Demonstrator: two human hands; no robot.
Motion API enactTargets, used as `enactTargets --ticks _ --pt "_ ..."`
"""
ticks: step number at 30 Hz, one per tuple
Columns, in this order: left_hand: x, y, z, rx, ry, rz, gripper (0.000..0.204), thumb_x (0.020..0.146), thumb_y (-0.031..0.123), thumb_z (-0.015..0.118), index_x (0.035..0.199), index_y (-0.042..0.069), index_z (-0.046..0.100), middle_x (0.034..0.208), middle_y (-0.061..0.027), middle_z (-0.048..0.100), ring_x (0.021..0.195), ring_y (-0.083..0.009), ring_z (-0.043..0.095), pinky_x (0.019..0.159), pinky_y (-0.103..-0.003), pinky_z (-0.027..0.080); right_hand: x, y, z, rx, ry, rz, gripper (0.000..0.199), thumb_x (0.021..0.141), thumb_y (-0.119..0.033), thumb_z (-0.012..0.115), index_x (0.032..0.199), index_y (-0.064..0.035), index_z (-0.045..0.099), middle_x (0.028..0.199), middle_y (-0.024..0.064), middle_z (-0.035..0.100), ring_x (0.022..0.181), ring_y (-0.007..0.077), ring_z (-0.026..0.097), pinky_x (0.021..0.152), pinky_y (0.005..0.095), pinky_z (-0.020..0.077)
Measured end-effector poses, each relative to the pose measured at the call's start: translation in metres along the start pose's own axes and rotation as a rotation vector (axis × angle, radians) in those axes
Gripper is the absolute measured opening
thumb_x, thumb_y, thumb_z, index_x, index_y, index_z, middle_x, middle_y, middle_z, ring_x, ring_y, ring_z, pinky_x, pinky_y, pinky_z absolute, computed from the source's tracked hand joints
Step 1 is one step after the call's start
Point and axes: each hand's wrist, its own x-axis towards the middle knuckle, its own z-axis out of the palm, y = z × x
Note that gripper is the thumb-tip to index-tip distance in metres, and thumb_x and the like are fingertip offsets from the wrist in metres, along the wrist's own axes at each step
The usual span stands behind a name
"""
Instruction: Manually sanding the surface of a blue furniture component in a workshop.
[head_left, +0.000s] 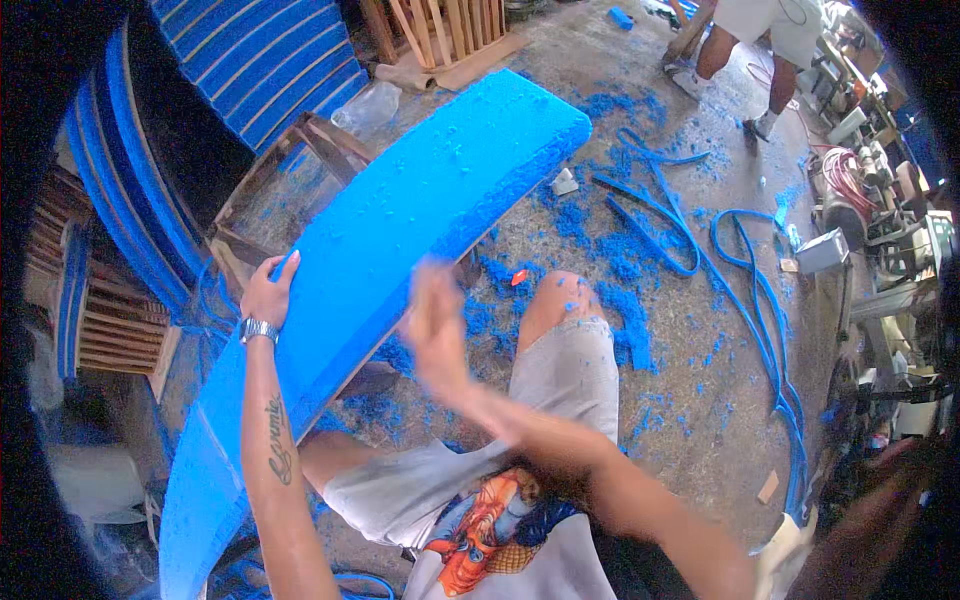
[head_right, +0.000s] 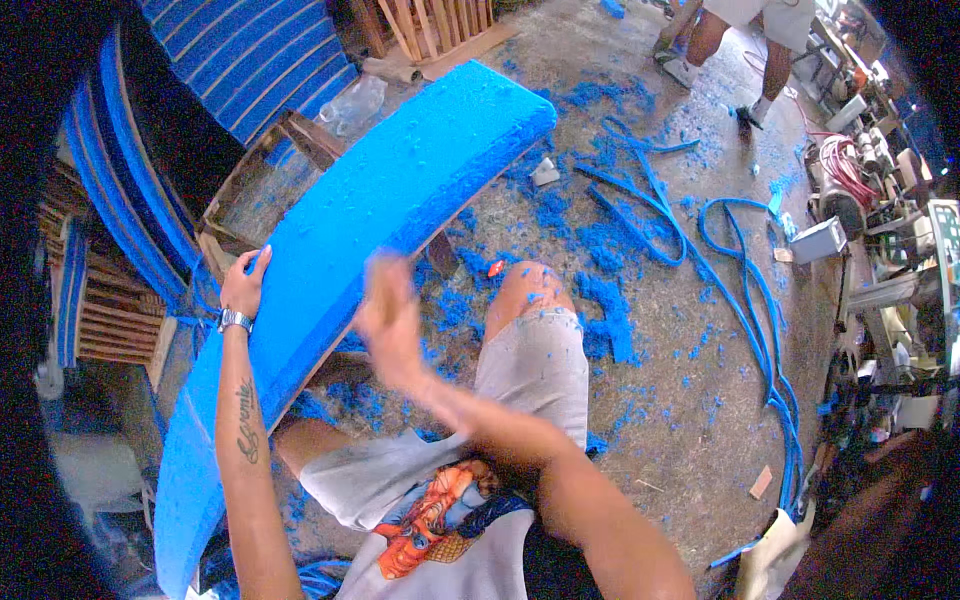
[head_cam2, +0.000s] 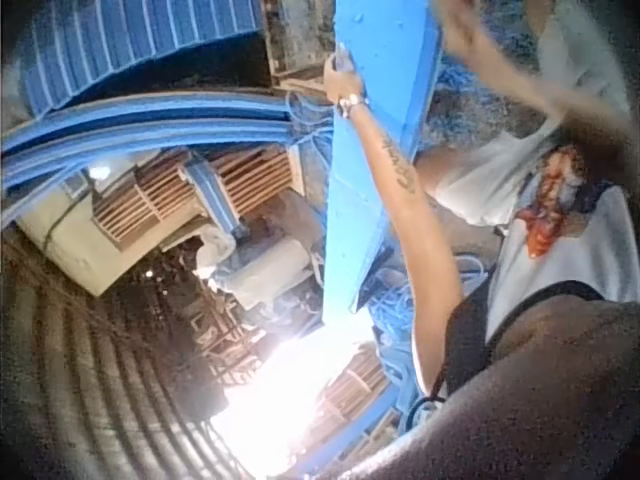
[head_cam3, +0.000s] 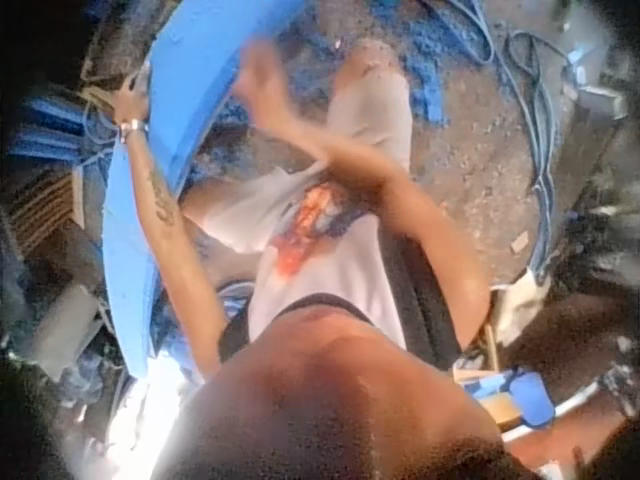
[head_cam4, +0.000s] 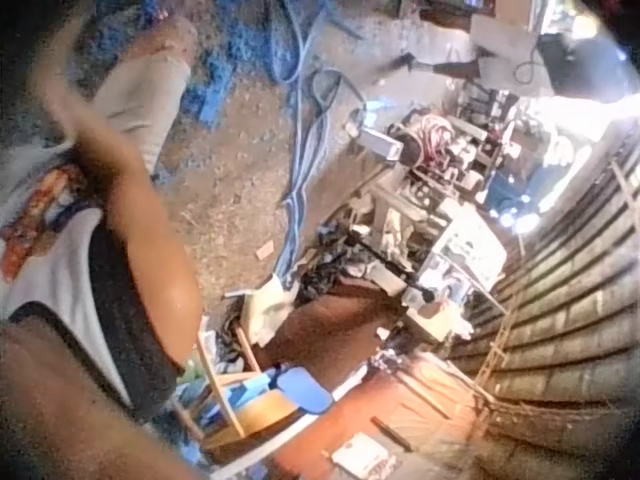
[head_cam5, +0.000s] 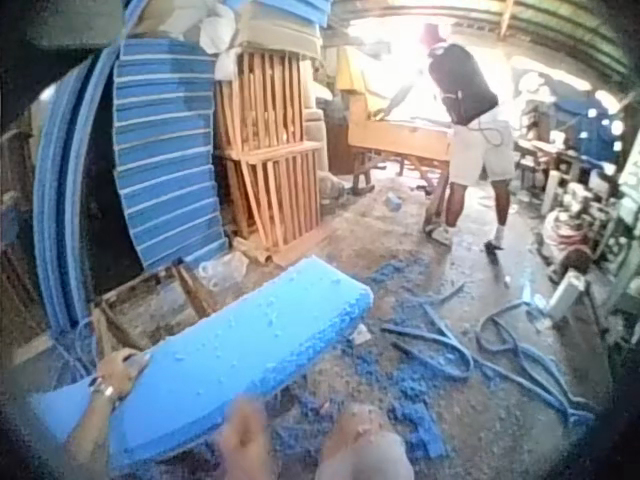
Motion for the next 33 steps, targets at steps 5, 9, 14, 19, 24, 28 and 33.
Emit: enactTargets --ticks 5,9,14,19,24,28,33 --pt "0.0 0.001 0.001 -0.02 0.023 0.003 0.067 0.083 0.066 0.056 0.117 0.009 0.067 0.119 -0.0187 0.065 0.111 -0.0343 0.061 0.094 -0.041 0.045 -0.009 -0.006 -0.036 0.323 -0.379 0.194 0.079 0.087 -0.014 0.068 0.152 -0.0089 0.024 0.124 0.0117 0.059 0.113 0.0235 0.058 0.1 0.0337 0.0407" --pt "-0.001 0.001 0.0 -0.013 0.037 -0.015 0.064 0.084 0.065 0.056 0.114 0.01 0.068 0.117 -0.0187 0.066 0.11 -0.0347 0.061 0.094 -0.04 0.045 0.033 0.008 -0.095 0.095 -0.879 0.502 0.07 0.089 -0.02 0.068 0.148 -0.0055 0.033 0.133 0.0071 0.058 0.122 0.0213 0.053 0.105 0.0341 0.037" --pt "-0.001 -0.004 0.002 -0.014 0.066 -0.014 0.06 0.086 0.063 0.055 0.113 0.011 0.069 0.115 -0.0179 0.066 0.109 -0.0349 0.061 0.092 -0.041 0.046 0.062 0.028 -0.147 0.08 -0.511 0.111 0.069 0.086 -0.024 0.067 0.146 -0.0082 0.039 0.105 0.0014 0.061 0.076 0.0114 0.054 0.064 0.0282 0.0429" --pt "0.002 -0.005 0.003 0.027 0.095 -0.028 0.059 0.086 0.062 0.055 0.114 0.012 0.069 0.114 -0.0176 0.067 0.109 -0.0338 0.062 0.091 -0.04 0.046 0.073 0.002 -0.154 0.351 -0.562 0.557 0.075 0.083 -0.033 0.064 0.148 -0.0121 0.033 0.087 -0.0018 0.055 0.058 0.0054 0.04 0.051 0.0186 0.0307" --pt "-0.002 0.002 -0.001 -0.002 0.029 -0.049 0.064 0.086 0.067 0.051 0.115 0.012 0.068 0.118 -0.0184 0.065 0.11 -0.0352 0.061 0.091 -0.042 0.047 0.082 -0.027 -0.14 0.213 0.043 0.319 0.068 0.089 -0.036 0.058 0.148 -0.0127 0.034 0.098 0.0004 0.055 0.073 0.0051 0.045 0.056 0.0198 0.0345" --pt "-0.003 0.004 -0.002 0.079 0.01 -0.081 0.07 0.086 0.071 0.046 0.118 0.013 0.066 0.121 -0.0188 0.064 0.111 -0.0365 0.06 0.092 -0.043 0.046 0.085 -0.014 -0.07 -0.029 0.295 0.074 0.065 0.094 -0.026 0.053 0.149 -0.0053 0.026 0.133 0.0133 0.043 0.113 0.0207 0.044 0.094 0.0336 0.0365" --pt "0.002 0.0 0.006 0.113 -0.05 0.018 0.075 0.088 0.071 0.039 0.122 0.009 0.061 0.122 -0.0187 0.063 0.112 -0.0358 0.059 0.094 -0.046 0.046 -0.058 0.027 0.037 -0.23 -0.081 0.074 0.069 0.096 -0.022 0.049 0.152 -0.0013 0.013 0.158 0.017 0.017 0.144 0.0294 0.018 0.116 0.041 0.0179"
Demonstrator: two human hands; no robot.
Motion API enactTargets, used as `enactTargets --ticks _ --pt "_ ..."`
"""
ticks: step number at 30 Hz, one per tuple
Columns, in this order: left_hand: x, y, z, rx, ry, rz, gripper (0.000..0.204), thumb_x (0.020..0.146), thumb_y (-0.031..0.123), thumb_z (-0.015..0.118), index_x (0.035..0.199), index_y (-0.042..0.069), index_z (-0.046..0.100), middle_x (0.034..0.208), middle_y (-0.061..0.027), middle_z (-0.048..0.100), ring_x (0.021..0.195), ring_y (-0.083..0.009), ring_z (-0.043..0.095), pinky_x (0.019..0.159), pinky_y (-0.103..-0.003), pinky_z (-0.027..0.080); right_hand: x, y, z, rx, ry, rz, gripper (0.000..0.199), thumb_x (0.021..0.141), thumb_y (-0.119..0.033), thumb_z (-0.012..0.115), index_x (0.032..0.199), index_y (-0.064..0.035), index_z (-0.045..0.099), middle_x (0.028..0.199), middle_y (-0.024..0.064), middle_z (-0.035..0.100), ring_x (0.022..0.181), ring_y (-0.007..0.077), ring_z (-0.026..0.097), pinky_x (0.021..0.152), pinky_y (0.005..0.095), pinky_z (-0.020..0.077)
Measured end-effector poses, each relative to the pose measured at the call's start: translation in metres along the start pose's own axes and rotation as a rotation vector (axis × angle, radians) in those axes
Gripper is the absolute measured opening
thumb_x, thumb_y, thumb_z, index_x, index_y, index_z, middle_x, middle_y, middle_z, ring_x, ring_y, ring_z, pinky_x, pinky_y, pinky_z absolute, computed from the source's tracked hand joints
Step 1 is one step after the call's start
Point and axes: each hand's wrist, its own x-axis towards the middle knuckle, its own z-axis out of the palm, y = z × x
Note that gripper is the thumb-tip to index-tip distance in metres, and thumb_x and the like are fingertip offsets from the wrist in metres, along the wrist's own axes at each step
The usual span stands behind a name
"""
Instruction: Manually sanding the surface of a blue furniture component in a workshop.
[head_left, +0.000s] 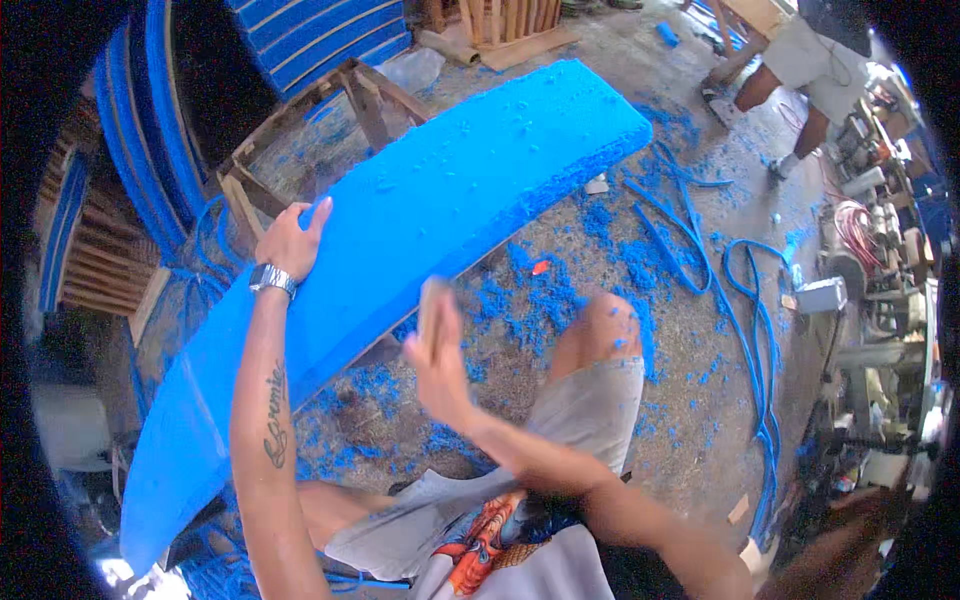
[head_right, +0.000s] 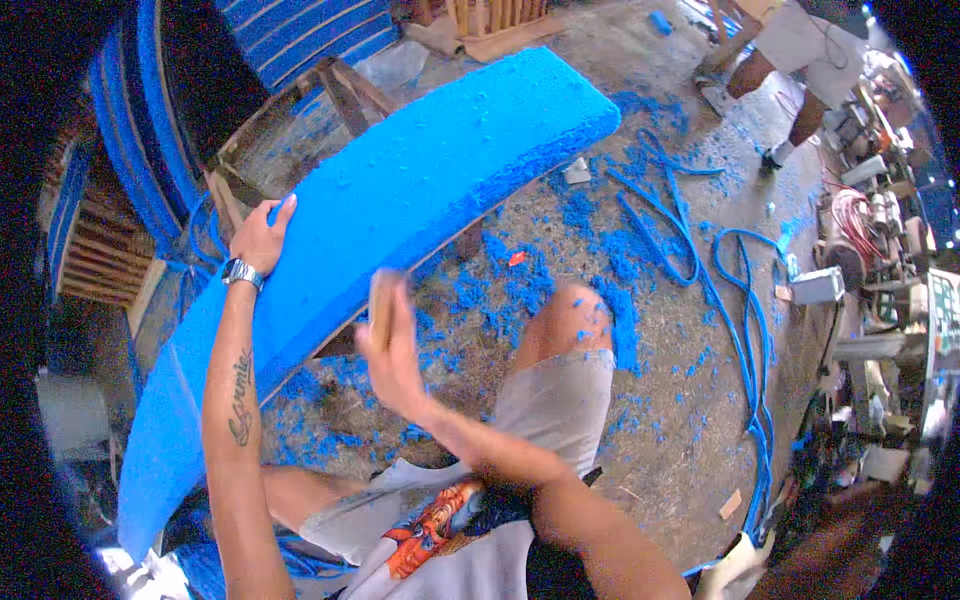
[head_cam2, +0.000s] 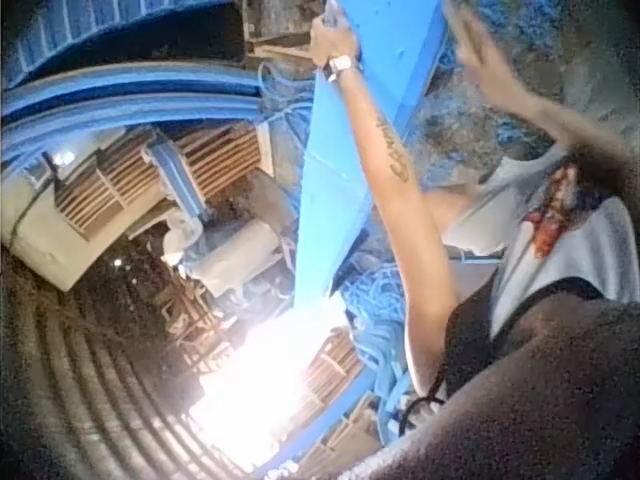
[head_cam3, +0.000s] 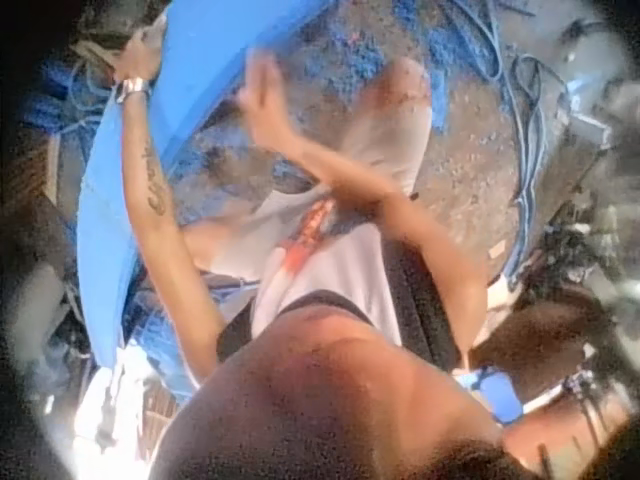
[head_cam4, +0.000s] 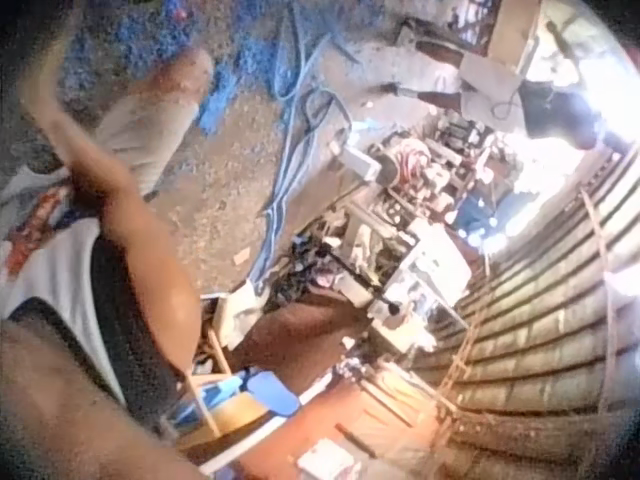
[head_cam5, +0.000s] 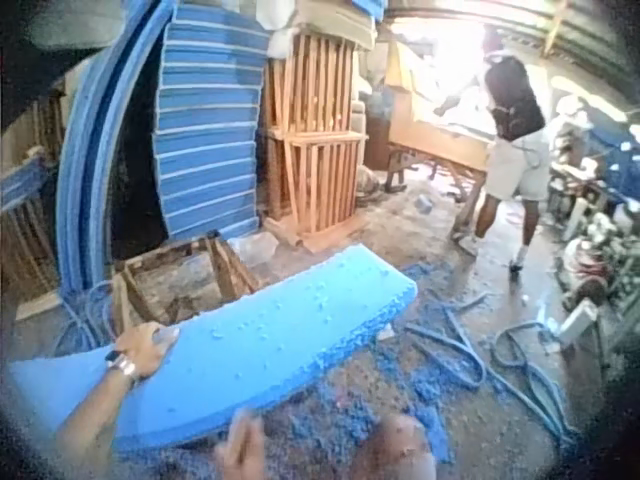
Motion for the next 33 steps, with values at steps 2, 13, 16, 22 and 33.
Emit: enactTargets --ticks 2,13,16,22,33 --pt "-0.003 -0.001 0.003 0.019 0.001 0.066 0.076 0.087 0.072 0.04 0.124 0.009 0.06 0.123 -0.0188 0.062 0.113 -0.0361 0.059 0.094 -0.046 0.046 -0.005 -0.029 -0.005 0.425 0.135 0.224 0.069 0.097 -0.026 0.05 0.151 -0.0009 0.015 0.158 0.0157 0.017 0.143 0.029 0.021 0.115 0.0416 0.0205" --pt "-0.015 0.0 -0.005 -0.116 -0.047 0.168 0.077 0.084 0.072 0.047 0.131 0.01 0.056 0.13 -0.0192 0.058 0.118 -0.0345 0.057 0.097 -0.045 0.046 -0.045 -0.007 0.033 -0.16 0.035 0.001 0.068 0.097 -0.026 0.047 0.152 -0.0015 0.015 0.16 0.0135 0.014 0.147 0.03 0.01 0.119 0.0413 0.0086" --pt "-0.013 -0.002 -0.007 -0.138 -0.055 0.198 0.076 0.084 0.07 0.049 0.131 0.01 0.056 0.131 -0.0192 0.058 0.118 -0.0343 0.057 0.098 -0.045 0.045 -0.016 -0.025 0.006 0.137 0.195 -0.138 0.071 0.095 -0.032 0.052 0.15 -0.0016 0.02 0.157 0.0142 0.021 0.143 0.0306 0.023 0.117 0.0417 0.0175" --pt "-0.009 -0.002 -0.005 -0.195 -0.106 0.185 0.077 0.083 0.069 0.052 0.133 0.01 0.054 0.132 -0.0188 0.057 0.122 -0.0339 0.055 0.101 -0.045 0.044 0.037 -0.024 -0.014 -0.513 0.394 -0.182 0.068 0.094 -0.035 0.052 0.147 0.0003 0.029 0.148 0.0134 0.037 0.134 0.0264 0.039 0.111 0.0388 0.0297" --pt "-0.011 -0.005 -0.003 -0.249 -0.133 0.211 0.076 0.083 0.068 0.052 0.134 0.012 0.054 0.134 -0.0171 0.056 0.125 -0.034 0.052 0.103 -0.048 0.042 0.023 -0.053 -0.006 -0.583 0.281 -0.077 0.054 0.093 -0.02 0.055 0.141 -0.0024 0.038 0.127 0.0189 0.051 0.105 0.0259 0.054 0.09 0.0367 0.045"
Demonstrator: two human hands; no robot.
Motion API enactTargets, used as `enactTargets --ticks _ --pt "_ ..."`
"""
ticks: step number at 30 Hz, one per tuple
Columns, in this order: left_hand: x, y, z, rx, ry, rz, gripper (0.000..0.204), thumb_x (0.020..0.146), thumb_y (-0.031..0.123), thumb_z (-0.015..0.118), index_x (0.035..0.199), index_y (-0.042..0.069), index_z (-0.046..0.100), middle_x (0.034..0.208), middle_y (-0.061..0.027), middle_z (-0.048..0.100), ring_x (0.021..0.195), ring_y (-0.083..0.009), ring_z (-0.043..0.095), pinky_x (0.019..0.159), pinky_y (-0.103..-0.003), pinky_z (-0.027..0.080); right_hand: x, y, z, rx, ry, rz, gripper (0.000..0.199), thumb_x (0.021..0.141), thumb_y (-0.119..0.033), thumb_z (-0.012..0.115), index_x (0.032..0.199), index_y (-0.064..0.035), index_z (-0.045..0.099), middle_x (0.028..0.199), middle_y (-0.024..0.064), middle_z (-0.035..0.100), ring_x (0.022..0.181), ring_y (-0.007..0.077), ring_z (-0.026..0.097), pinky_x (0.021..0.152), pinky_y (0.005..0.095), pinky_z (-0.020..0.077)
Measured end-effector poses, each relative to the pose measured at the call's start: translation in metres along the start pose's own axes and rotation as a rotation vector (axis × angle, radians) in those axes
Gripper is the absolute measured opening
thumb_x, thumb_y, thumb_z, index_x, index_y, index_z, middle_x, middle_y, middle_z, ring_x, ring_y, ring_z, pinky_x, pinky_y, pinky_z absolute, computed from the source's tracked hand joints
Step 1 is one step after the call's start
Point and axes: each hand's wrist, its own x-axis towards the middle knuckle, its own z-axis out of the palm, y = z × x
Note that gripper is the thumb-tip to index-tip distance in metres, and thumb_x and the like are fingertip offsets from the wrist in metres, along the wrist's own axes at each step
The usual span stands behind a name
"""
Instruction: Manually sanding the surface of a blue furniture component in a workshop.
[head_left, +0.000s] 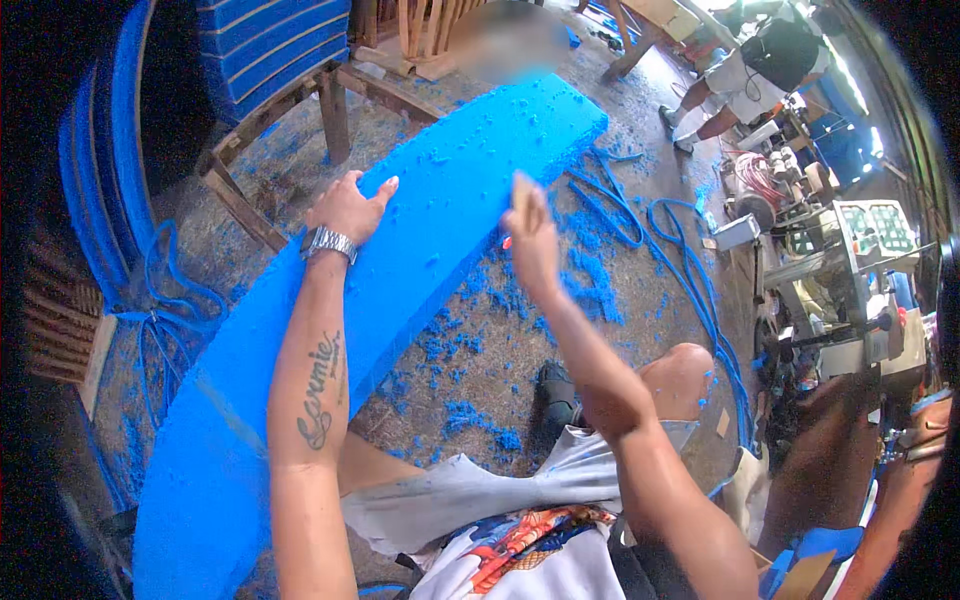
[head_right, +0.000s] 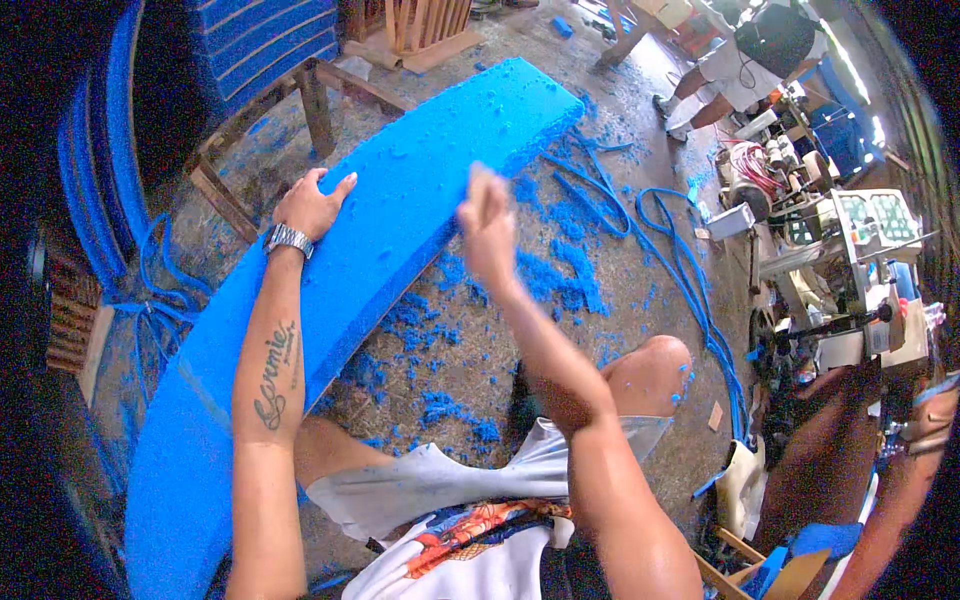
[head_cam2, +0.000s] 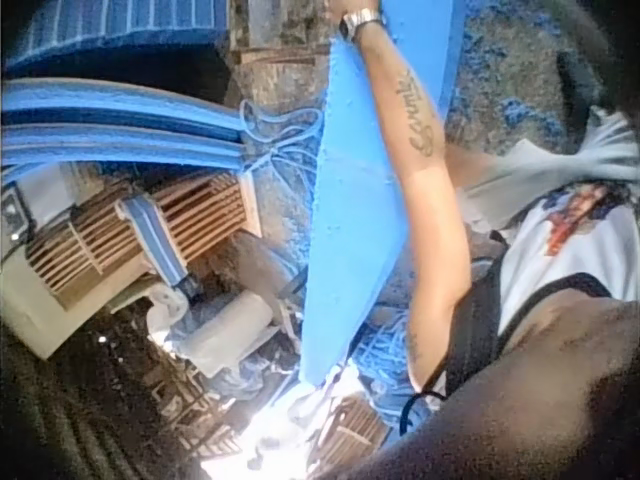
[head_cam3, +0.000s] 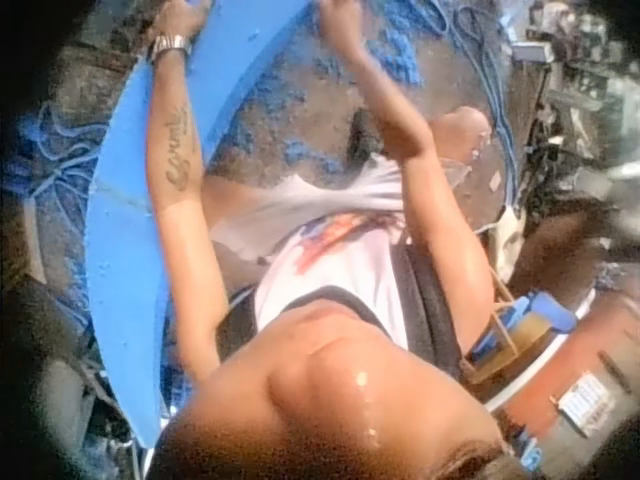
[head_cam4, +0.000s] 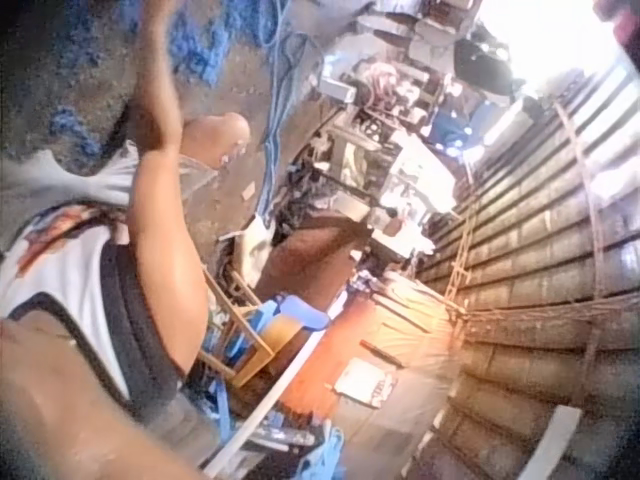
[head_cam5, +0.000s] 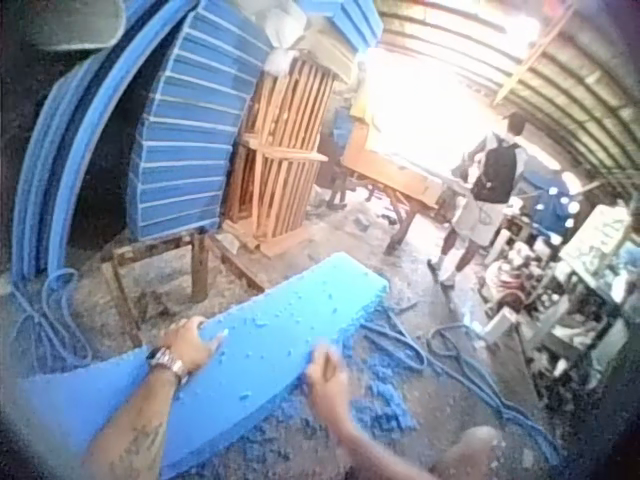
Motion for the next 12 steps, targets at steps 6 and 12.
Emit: enactTargets --ticks 6,12 --pt "0.001 0.002 -0.002 -0.021 0.022 0.005 0.076 0.083 0.068 0.053 0.132 0.011 0.056 0.133 -0.0177 0.057 0.123 -0.0345 0.054 0.102 -0.049 0.042 -0.054 0.011 0.002 0.057 -0.291 -0.118 0.06 0.089 -0.027 0.066 0.14 -0.0049 0.042 0.128 0.0176 0.05 0.112 0.0318 0.054 0.097 0.0423 0.0429" --pt "-0.012 0.015 -0.009 -0.214 -0.084 -0.007 0.068 0.082 0.062 0.059 0.124 0.009 0.06 0.121 -0.0198 0.062 0.11 -0.0348 0.061 0.096 -0.05 0.044 -0.024 0.018 0.011 -0.006 -0.057 -0.142 0.065 0.09 -0.026 0.067 0.144 -0.0062 0.038 0.146 0.0143 0.038 0.132 0.0303 0.039 0.11 0.0414 0.0302"
